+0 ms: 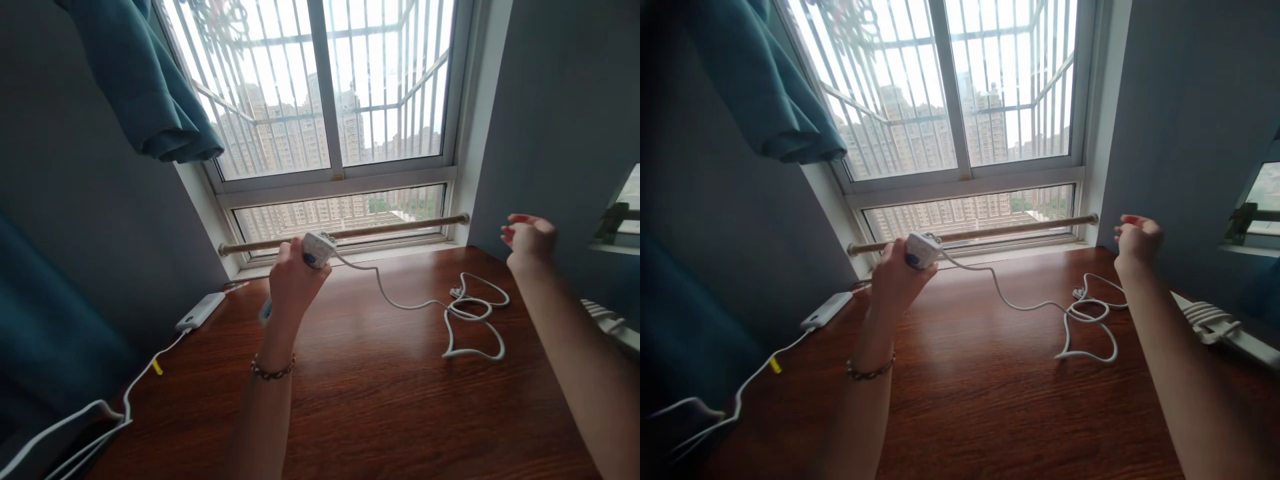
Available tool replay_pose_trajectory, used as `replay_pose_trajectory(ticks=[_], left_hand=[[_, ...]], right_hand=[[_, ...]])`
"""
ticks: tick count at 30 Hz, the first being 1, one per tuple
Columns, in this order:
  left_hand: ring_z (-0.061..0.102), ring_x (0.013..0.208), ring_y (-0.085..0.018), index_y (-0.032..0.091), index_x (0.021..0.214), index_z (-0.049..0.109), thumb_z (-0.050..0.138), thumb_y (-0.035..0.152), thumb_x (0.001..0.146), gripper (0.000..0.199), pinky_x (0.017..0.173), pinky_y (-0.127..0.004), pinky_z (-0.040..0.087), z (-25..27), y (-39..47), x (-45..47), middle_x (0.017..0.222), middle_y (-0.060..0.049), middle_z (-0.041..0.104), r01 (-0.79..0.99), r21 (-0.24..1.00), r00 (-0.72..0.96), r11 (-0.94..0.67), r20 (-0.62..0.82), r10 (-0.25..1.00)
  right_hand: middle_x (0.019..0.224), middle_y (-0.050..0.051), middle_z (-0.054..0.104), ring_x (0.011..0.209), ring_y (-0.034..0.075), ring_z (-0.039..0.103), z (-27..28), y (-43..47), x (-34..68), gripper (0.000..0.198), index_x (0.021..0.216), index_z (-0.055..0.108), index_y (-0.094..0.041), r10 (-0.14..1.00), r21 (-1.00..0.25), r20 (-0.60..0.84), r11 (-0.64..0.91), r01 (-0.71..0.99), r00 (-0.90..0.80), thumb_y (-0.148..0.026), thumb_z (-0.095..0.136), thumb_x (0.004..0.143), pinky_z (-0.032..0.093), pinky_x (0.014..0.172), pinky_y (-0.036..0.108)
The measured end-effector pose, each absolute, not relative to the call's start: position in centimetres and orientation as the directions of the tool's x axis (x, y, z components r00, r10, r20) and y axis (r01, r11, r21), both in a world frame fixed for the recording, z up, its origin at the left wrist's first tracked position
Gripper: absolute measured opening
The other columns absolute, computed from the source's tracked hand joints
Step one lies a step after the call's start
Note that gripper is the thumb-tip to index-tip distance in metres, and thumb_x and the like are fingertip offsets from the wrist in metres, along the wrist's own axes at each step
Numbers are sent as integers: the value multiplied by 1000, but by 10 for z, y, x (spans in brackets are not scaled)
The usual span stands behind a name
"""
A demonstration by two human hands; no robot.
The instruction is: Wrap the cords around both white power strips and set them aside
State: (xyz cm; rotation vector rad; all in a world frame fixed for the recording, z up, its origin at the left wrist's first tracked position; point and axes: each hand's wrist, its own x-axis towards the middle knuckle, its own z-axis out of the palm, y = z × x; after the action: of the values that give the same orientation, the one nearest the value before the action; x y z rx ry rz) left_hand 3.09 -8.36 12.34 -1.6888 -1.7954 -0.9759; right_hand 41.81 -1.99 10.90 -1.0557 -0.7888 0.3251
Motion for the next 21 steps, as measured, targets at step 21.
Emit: replay_pose_trajectory(ticks=[21], left_hand=[[55,101,-24,21,124,33,69,26,65,70,83,-36,44,83,-68,38,114,-9,53,850,215,239,-481,656,716]], right_hand=[[75,1,63,63,16,59,74,-46,187,53,100,51,-17,870,-856,491,475,204,34,-48,71,62,46,57,27]])
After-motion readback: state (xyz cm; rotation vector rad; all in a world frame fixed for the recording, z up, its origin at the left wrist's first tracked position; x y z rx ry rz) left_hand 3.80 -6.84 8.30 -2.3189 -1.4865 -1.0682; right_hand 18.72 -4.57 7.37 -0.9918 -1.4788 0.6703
